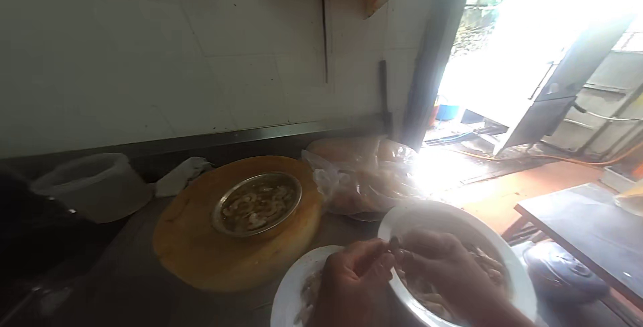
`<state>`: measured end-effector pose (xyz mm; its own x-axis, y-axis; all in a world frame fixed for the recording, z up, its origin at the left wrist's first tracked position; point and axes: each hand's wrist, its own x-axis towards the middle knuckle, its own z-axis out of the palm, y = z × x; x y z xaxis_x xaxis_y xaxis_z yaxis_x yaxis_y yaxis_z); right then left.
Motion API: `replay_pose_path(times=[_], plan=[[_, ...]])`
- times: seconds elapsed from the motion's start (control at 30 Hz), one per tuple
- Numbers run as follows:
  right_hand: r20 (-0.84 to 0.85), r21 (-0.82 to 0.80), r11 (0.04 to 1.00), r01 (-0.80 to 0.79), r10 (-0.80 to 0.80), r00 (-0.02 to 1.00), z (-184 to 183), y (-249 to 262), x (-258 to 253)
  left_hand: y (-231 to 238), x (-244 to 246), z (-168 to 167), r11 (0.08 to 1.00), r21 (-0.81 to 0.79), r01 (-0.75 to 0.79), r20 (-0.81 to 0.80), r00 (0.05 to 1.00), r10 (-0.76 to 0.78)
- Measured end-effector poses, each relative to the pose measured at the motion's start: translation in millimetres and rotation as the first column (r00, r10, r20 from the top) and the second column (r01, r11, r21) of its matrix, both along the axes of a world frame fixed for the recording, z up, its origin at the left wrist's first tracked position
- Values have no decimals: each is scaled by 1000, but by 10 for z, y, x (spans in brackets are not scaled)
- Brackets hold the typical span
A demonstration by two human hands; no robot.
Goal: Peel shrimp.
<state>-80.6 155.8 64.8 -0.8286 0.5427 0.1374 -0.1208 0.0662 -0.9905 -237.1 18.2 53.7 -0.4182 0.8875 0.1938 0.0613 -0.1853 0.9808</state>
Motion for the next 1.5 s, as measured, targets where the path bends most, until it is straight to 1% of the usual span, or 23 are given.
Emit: replay_pose_path(times=[0.1, 0.2, 0.27, 0.3, 0.33, 0.4, 0.43, 0.47, 0.53, 0.63, 0.73, 0.87, 0.93, 0.97, 1.03, 1.1, 1.17, 1.23, 1.3, 1.33, 1.4, 1.43, 1.5], plan=[[-184, -174, 983, -53, 20, 983, -251, -196, -194, -202, -59, -108, 996, 42, -77, 67, 995, 74], [-229, -317, 948, -31, -45, 972, -364, -400, -323, -454, -78, -201, 983, 29, -180, 47, 983, 179], [-222, -343, 939, 29, -111, 969, -362, -466, -350, -622, -115, -244, 967, 15, -254, 61, 966, 253], [-183, -273, 960, 60, -113, 977, -364, -473, -344, -705, -142, -257, 956, 6, -292, 83, 953, 291], [-87, -115, 990, 80, -90, 992, -371, -479, -333, -788, -169, -264, 944, -6, -329, 96, 940, 328], [259, 281, 958, -49, -26, 966, -343, -530, -332, -928, -193, -251, 917, -17, -399, 72, 914, 399], [407, 365, 919, -145, -17, 913, -286, -600, -363, -973, -187, -243, 904, -11, -427, 16, 904, 427], [464, 389, 898, -205, 1, 886, -244, -673, -397, -1001, -171, -249, 891, 9, -453, -67, 889, 453], [337, 363, 909, -204, 77, 938, -279, -755, -460, -1021, -115, -296, 859, 75, -507, -268, 819, 507], [14, 168, 975, -144, 144, 990, -382, -787, -560, -1005, -3, -391, 822, 183, -539, -509, 663, 549], [-35, 45, 993, -112, 114, 993, -416, -825, -574, -989, 79, -437, 816, 236, -527, -617, 567, 545], [-22, -57, 996, -64, 63, 998, -460, -878, -548, -995, 118, -505, 832, 248, -497, -618, 580, 531], [-35, -94, 995, -44, 41, 999, -496, -883, -541, -1004, 144, -522, 847, 227, -480, -574, 637, 515], [-42, -117, 992, -50, 46, 998, -500, -873, -535, -1014, 150, -512, 863, 198, -465, -510, 703, 496], [-51, -172, 982, -83, 76, 996, -498, -860, -522, -1055, 147, -452, 903, 108, -415, -285, 858, 428], [-80, -238, 962, -133, 117, 990, -506, -847, -508, -1091, 123, -384, 944, 25, -328, 13, 945, 327], [-96, -278, 951, -134, 111, 989, -528, -827, -495, -1110, 94, -343, 968, -25, -252, 321, 915, 246], [-98, -264, 960, -94, 70, 993, -559, -796, -471, -1125, 75, -294, 970, -68, -232, 517, 824, 233], [-61, -73, 997, -33, 29, 998, -619, -755, -449, -1134, 57, -243, 964, -88, -252, 579, 774, 256], [-20, 119, 993, -11, 13, 1000, -665, -738, -438, -1134, 45, -230, 960, -92, -264, 574, 773, 268], [109, 517, 855, -47, -11, 994, -720, -724, -417, -1121, 29, -221, 951, -100, -292, 515, 803, 300], [147, 604, 793, -82, -10, 989, -717, -734, -417, -1110, 24, -221, 947, -103, -305, 463, 827, 317], [140, 585, 802, -121, 46, 989, -663, -747, -425, -1093, 13, -233, 942, -97, -322, 331, 882, 336]])
